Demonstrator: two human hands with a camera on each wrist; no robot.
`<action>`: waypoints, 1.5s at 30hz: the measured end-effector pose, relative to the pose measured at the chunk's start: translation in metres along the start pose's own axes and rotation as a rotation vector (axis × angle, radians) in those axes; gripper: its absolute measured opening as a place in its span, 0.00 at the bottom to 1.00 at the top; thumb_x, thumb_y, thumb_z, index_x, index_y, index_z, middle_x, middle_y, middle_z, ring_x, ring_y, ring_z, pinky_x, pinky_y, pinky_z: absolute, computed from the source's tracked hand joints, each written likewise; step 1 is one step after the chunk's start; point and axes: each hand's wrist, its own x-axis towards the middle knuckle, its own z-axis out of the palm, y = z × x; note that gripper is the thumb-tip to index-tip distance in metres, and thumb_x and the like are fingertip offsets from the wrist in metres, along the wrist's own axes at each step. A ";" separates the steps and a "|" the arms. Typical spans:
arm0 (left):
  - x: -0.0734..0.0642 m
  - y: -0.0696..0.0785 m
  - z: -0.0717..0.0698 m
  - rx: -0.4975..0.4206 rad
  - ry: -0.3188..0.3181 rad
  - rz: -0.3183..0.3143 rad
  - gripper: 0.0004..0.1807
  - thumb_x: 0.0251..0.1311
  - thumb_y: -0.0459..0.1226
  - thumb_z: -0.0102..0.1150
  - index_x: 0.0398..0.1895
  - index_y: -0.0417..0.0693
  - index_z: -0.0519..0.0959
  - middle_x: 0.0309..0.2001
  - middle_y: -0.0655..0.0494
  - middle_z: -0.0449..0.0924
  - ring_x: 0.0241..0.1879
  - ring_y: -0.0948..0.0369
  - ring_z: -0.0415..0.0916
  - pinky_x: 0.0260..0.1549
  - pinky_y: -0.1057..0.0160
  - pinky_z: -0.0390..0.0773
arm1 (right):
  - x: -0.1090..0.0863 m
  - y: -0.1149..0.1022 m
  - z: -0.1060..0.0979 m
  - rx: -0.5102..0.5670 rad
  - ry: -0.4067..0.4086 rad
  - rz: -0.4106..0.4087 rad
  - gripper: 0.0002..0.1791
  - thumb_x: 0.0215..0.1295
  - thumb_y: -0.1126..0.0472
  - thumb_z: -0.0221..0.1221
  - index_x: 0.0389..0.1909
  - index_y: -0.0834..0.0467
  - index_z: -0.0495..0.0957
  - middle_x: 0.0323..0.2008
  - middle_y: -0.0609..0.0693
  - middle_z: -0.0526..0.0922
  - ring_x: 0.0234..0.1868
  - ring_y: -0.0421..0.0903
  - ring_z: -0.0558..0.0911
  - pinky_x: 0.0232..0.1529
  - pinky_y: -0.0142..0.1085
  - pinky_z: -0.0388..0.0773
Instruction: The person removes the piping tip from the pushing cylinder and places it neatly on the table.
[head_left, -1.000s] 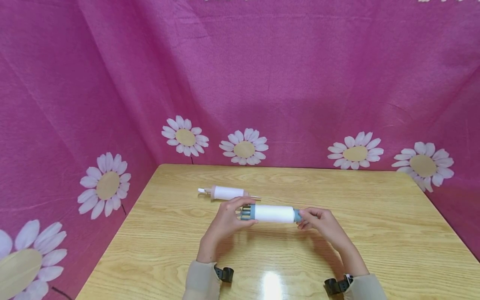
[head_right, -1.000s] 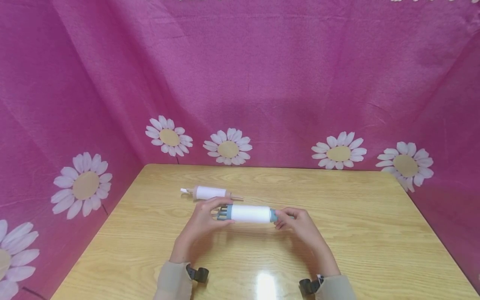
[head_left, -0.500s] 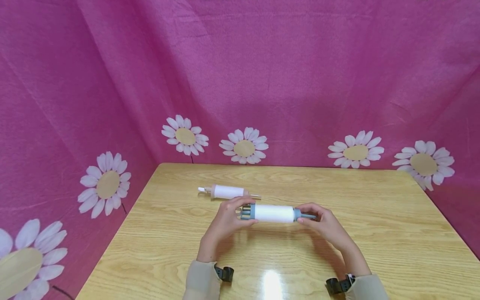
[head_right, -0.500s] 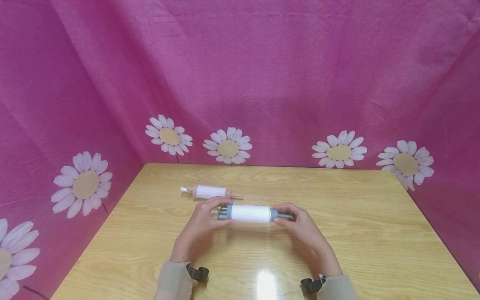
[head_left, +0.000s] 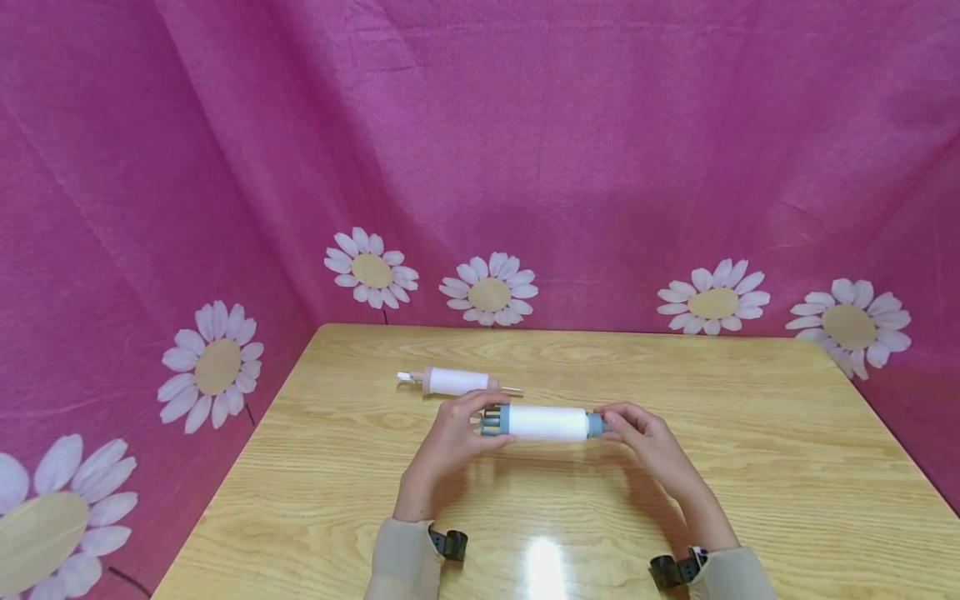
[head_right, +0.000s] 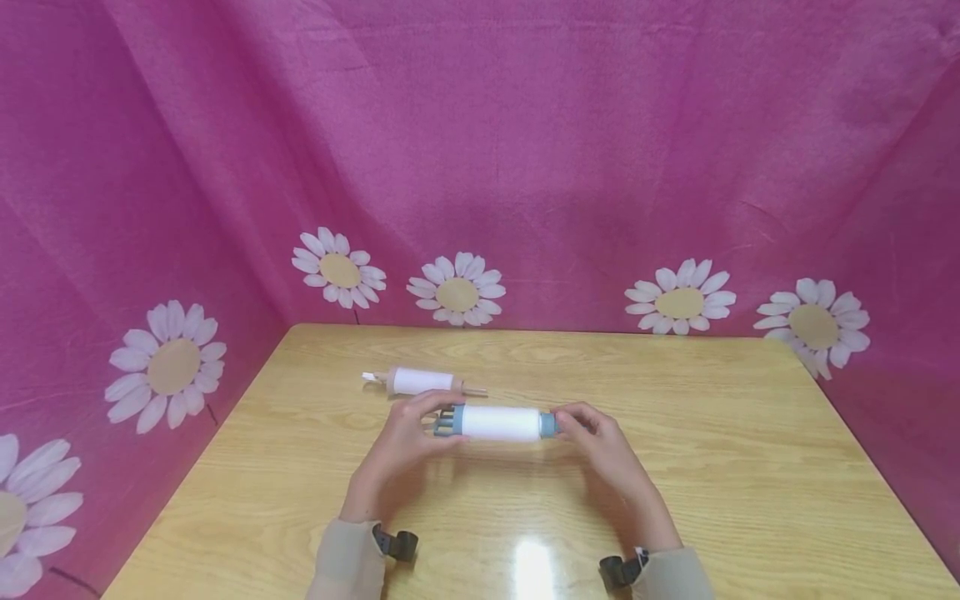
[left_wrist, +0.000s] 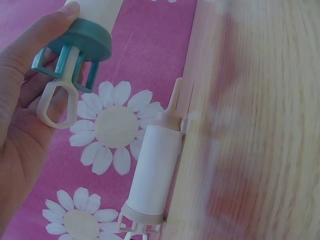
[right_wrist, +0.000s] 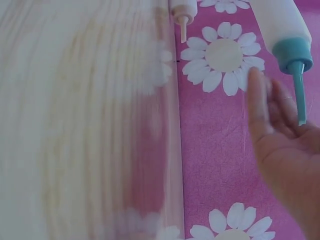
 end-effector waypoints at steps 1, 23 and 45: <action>0.000 0.000 0.000 0.002 0.000 0.001 0.26 0.45 0.38 0.77 0.51 0.49 0.82 0.55 0.49 0.83 0.56 0.55 0.80 0.56 0.55 0.81 | 0.000 0.000 0.000 0.009 -0.007 0.012 0.25 0.76 0.51 0.48 0.58 0.68 0.73 0.51 0.60 0.81 0.45 0.38 0.83 0.54 0.40 0.82; -0.003 -0.002 0.002 0.018 0.017 0.016 0.27 0.44 0.38 0.78 0.51 0.48 0.82 0.55 0.50 0.83 0.57 0.55 0.80 0.56 0.56 0.81 | 0.000 0.008 0.001 0.050 -0.048 -0.036 0.24 0.63 0.58 0.64 0.57 0.64 0.74 0.45 0.38 0.81 0.43 0.35 0.81 0.44 0.32 0.84; -0.003 -0.005 0.001 0.016 0.087 0.027 0.26 0.45 0.38 0.77 0.51 0.47 0.82 0.55 0.49 0.83 0.55 0.54 0.81 0.50 0.56 0.84 | 0.002 0.001 0.011 0.568 -0.207 0.066 0.13 0.77 0.54 0.47 0.40 0.51 0.81 0.36 0.40 0.83 0.36 0.32 0.82 0.42 0.25 0.83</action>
